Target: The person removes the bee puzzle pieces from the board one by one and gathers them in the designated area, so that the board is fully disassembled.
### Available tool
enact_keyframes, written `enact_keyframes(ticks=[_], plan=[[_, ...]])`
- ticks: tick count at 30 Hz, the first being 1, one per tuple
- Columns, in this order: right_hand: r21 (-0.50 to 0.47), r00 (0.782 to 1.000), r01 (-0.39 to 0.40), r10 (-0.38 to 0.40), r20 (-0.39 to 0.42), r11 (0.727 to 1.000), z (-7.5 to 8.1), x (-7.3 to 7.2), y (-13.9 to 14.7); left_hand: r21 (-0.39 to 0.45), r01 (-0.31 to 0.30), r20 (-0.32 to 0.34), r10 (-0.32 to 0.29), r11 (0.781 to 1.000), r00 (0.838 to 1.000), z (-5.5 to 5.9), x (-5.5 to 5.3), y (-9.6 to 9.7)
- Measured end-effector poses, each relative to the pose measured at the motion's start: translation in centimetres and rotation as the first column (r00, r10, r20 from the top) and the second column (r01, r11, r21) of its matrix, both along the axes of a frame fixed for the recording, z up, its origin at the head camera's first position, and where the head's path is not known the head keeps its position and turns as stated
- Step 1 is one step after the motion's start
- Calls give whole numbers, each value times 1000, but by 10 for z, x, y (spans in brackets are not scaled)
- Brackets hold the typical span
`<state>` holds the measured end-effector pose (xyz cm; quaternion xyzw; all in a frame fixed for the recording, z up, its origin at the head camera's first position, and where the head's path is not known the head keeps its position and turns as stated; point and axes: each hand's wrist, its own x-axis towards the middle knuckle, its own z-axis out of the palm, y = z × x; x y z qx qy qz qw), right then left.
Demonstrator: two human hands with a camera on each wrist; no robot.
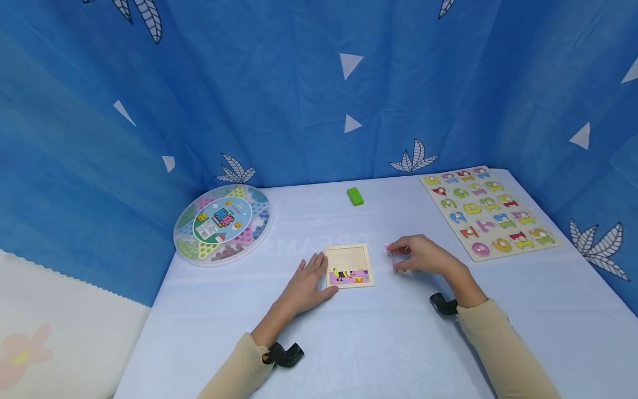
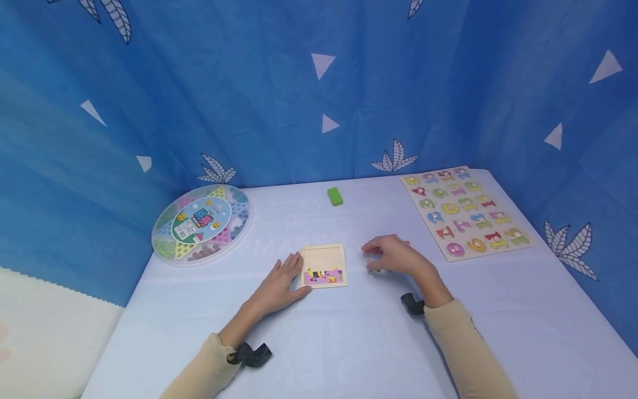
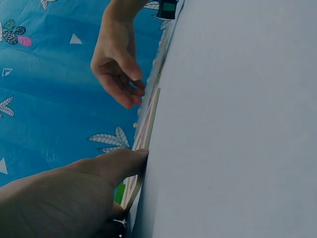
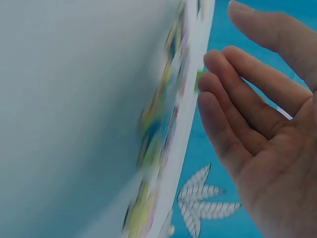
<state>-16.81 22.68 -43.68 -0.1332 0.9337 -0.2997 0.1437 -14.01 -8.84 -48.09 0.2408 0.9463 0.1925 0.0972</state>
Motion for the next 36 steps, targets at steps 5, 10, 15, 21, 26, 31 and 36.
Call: enact_keyframes(ticks=[5, 10, 15, 21, 26, 31, 36], plan=[[-32, 998, -67, 67, 3, 997, 2, -2, -27, 5, -6, -1, 6, 1000, 1000, -1, 0, -1], [-58, 988, -152, 151, -18, 987, 2, -3, -55, 0, -12, 1, 12, 1000, 1000, 0, 0, 0], [-64, 970, -241, 239, -36, 968, 0, -4, -78, -8, -13, -13, 13, 1000, 1000, -2, -1, 1], [-20, 960, -278, 277, -38, 960, -5, -3, -100, -9, -12, -17, 12, 1000, 1000, -3, -2, 2], [-8, 961, -277, 276, -24, 961, -6, -1, -110, -20, -11, -30, 10, 1000, 999, -3, -2, 1], [-4, 958, -286, 286, -27, 958, -7, -2, -113, -25, -10, -36, 9, 1000, 999, -3, -3, 1], [13, 949, -311, 312, -38, 950, -9, -3, -115, -38, -3, -41, 1, 999, 999, -2, -3, 1]])
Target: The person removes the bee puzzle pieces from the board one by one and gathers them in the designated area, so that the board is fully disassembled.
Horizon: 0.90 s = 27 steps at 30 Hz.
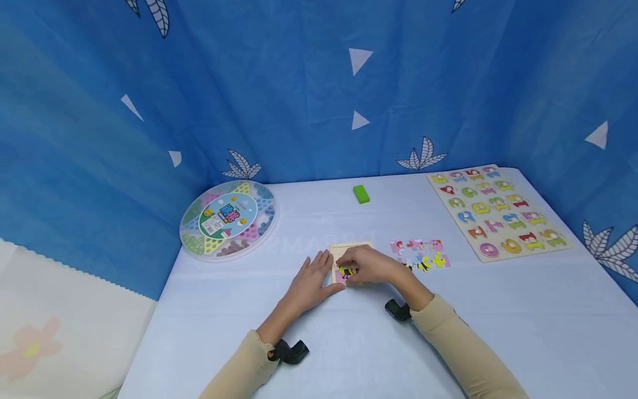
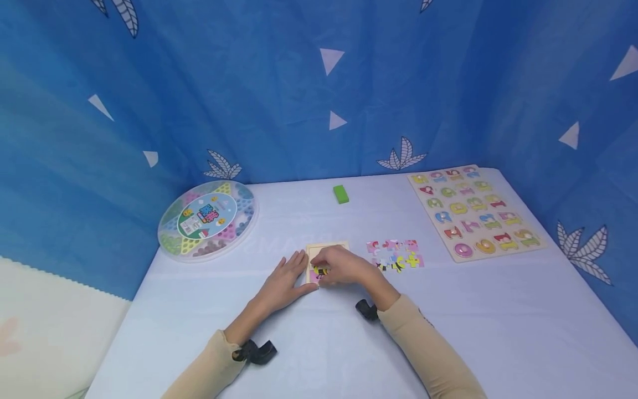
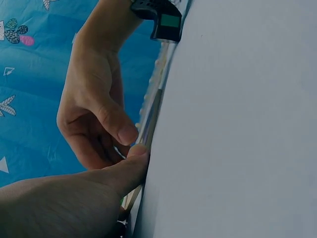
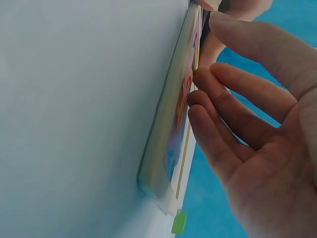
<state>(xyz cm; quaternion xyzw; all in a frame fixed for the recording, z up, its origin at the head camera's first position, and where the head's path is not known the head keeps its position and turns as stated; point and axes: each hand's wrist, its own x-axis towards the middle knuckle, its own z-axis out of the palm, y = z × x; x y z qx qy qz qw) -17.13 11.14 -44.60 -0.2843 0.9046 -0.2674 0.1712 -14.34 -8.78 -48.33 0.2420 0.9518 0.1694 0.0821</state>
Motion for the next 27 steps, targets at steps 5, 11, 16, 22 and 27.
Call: enact_keyframes(ticks=[5, 11, 16, 22, 27], plan=[[2, 999, -19, 19, -50, 1000, -2, -1, -3, -2, 0, -4, 0, 1000, 1000, 2, 0, 0], [-10, 999, 35, -35, -23, 999, -4, -4, -6, -15, 6, 1, -6, 1000, 1000, 1, -1, 0], [-6, 997, 73, -72, 16, 997, -3, -4, -7, -10, 9, 0, -9, 1000, 1000, -1, -1, 0], [18, 994, 105, -105, 36, 994, -1, -5, -9, -2, 6, 8, -6, 1000, 1000, -1, -1, 0], [44, 993, 107, -109, 36, 993, 0, -6, -10, -2, 0, 8, 0, 1000, 1000, -1, -1, 0]])
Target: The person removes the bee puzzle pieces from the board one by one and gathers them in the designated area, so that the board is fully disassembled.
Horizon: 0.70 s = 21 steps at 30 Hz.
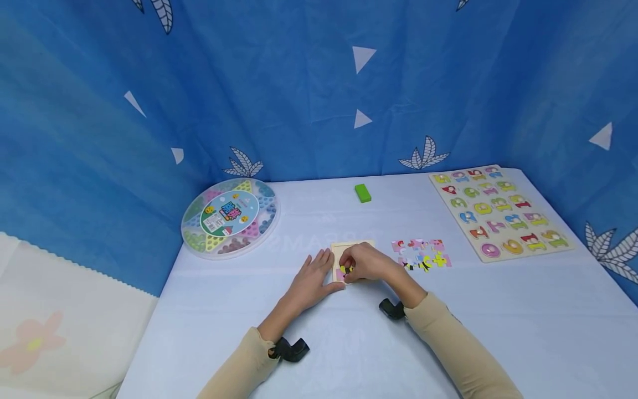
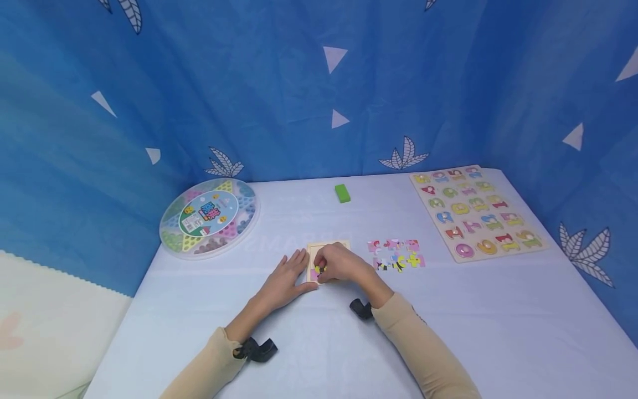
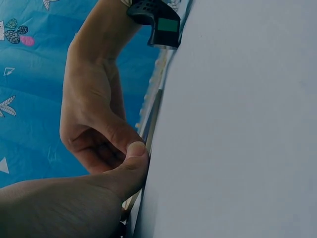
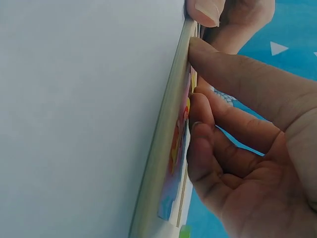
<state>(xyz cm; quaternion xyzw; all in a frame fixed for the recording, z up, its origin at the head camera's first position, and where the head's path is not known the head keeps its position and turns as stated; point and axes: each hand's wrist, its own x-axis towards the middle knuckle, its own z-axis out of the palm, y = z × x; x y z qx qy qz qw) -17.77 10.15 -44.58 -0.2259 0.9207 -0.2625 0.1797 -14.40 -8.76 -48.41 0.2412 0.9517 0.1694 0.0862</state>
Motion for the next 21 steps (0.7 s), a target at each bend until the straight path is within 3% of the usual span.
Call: enact_keyframes(ticks=[13, 21], plan=[[-45, 998, 34, -32, 46, 998, -2, -1, 0, 5, 0, 7, 0, 1000, 1000, -1, 0, 1], [-41, 999, 23, -22, 29, 999, -3, 0, 1, 12, 2, 6, -2, 1000, 1000, 0, 0, 1]])
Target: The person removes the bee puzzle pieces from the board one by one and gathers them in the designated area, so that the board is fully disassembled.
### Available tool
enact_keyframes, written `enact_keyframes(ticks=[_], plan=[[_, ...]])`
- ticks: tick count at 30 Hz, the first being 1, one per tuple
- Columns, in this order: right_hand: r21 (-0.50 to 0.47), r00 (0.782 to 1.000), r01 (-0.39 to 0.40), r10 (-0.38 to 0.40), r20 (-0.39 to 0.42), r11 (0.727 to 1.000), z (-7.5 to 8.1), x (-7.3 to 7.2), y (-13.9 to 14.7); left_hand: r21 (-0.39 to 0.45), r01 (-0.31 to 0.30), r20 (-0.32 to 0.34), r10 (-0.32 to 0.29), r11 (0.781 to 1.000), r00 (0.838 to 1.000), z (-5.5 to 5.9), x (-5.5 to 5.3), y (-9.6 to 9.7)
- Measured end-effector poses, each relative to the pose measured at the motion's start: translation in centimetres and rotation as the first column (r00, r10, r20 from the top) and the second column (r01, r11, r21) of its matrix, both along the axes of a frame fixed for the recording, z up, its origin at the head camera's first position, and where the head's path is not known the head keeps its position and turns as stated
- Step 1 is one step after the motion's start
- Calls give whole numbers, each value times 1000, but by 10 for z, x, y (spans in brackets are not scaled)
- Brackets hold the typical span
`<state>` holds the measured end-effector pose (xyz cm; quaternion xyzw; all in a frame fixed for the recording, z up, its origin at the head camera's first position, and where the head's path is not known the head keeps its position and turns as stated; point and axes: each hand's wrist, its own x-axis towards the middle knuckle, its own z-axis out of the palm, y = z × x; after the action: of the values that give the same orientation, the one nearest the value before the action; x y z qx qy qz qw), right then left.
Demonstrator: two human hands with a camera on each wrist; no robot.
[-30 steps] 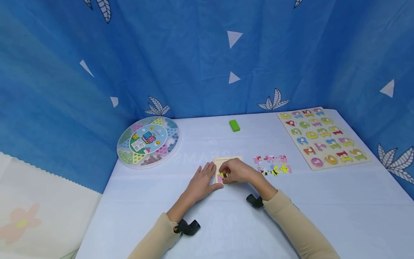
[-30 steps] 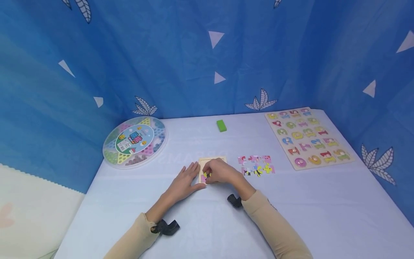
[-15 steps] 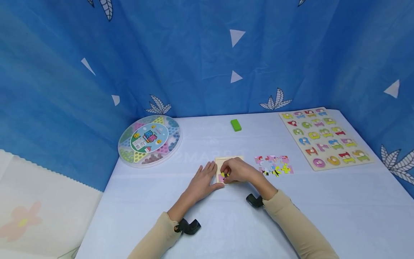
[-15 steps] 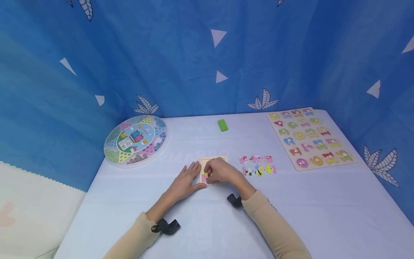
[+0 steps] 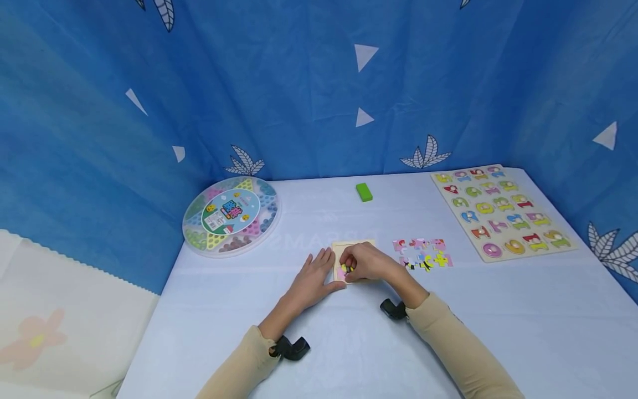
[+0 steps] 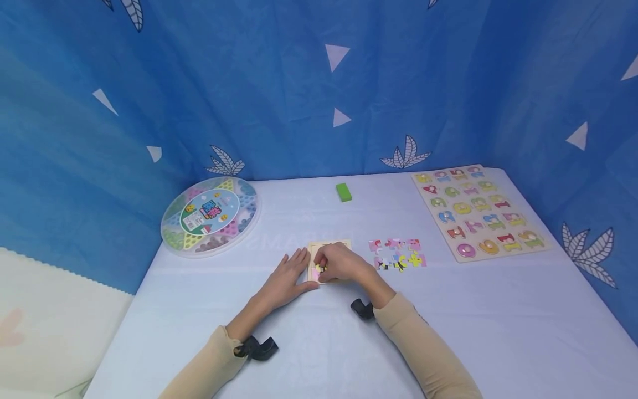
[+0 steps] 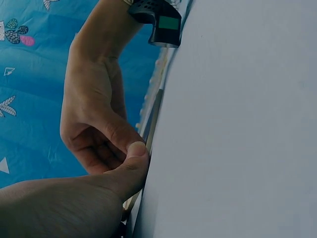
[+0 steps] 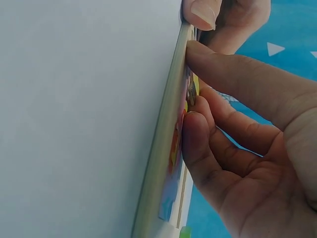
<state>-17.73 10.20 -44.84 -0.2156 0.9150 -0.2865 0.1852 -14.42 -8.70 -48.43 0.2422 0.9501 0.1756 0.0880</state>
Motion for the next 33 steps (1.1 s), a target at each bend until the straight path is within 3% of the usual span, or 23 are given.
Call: enact_keyframes(ticks=[14, 23, 33], plan=[[3, 1000, -18, 18, -2, 1000, 0, -1, 2, -9, 14, -10, -14, 1000, 1000, 0, -1, 0], [-20, 992, -112, 111, -59, 993, 0, 0, 6, -18, 10, 14, -10, 1000, 1000, 1, -1, 0], [-38, 991, -117, 114, -70, 992, -1, 0, 7, -18, 22, 14, -22, 1000, 1000, 2, -1, -2]])
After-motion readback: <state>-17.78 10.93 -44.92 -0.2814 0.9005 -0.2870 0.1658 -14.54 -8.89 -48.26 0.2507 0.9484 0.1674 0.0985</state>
